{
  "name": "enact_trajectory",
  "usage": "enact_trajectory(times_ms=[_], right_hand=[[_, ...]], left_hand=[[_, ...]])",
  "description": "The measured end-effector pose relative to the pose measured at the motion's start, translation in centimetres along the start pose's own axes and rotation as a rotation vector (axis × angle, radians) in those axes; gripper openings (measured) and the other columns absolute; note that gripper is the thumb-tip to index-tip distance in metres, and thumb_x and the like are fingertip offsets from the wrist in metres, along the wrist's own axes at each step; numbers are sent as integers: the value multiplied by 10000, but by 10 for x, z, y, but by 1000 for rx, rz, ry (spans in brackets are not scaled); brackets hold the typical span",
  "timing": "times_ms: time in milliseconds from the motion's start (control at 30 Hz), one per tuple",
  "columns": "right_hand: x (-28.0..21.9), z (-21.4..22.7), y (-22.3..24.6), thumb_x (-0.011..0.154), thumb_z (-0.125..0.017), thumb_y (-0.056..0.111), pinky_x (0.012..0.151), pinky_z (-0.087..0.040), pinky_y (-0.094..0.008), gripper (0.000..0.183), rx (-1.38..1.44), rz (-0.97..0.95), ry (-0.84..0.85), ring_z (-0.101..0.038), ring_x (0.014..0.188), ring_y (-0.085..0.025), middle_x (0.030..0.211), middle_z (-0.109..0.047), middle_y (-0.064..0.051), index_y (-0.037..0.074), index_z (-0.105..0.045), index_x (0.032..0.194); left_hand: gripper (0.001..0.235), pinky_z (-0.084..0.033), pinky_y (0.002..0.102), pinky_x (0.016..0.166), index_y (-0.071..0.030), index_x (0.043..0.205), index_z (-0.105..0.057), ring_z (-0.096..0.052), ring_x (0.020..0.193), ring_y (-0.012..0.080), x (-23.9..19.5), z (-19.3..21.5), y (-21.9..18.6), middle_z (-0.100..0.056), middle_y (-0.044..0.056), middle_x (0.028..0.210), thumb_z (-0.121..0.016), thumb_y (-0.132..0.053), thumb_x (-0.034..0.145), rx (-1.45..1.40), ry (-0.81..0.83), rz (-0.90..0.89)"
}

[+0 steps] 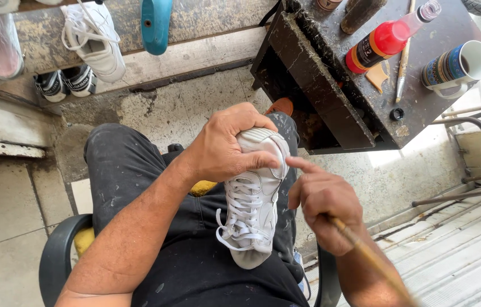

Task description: Apply red dye to a white sneaker using a brush and a wooden stick

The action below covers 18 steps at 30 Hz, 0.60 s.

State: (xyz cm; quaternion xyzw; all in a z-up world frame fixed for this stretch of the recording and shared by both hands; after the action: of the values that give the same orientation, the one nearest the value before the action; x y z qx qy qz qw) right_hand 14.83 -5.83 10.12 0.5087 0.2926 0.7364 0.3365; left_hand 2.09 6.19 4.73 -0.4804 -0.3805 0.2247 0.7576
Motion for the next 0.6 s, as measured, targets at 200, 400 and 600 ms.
enact_trajectory(times_ms=[200,400,600], right_hand=[[12,-15,27,1016,-328,172,1107,-412,-625,282,-106,111,230,-522,525,-201,610,-433,-21,108,-463,776],[20,-13,37,986,-351,138,1073,-430,-619,266,-105,120,209,-516,514,-202,609,-438,-21,107,-464,747],[25,-11,41,985,-360,145,1037,-465,-619,273,-127,66,180,-518,525,-198,619,-456,-19,119,-462,733]], left_hand=[[399,-515,282,745,-113,968,-720,-650,780,134,-4,-2,-14,-709,14,879,-883,-402,747,15,-50,-74],[433,-511,293,732,-90,993,-719,-638,769,146,-7,-5,-24,-695,29,880,-877,-408,745,20,-38,-120],[436,-505,302,739,-97,992,-705,-636,770,159,-5,-9,-27,-682,19,871,-839,-446,767,42,-20,-131]])
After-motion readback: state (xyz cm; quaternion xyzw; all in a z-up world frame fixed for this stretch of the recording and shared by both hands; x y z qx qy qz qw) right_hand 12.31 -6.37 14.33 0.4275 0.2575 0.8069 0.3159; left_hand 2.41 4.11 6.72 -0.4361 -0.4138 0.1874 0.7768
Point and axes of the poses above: each hand's wrist, its own x-axis towards the middle knuckle, its own z-axis out of the back of the hand, y = z × x, the point moved 7 cm from there along x, towards the middle knuckle
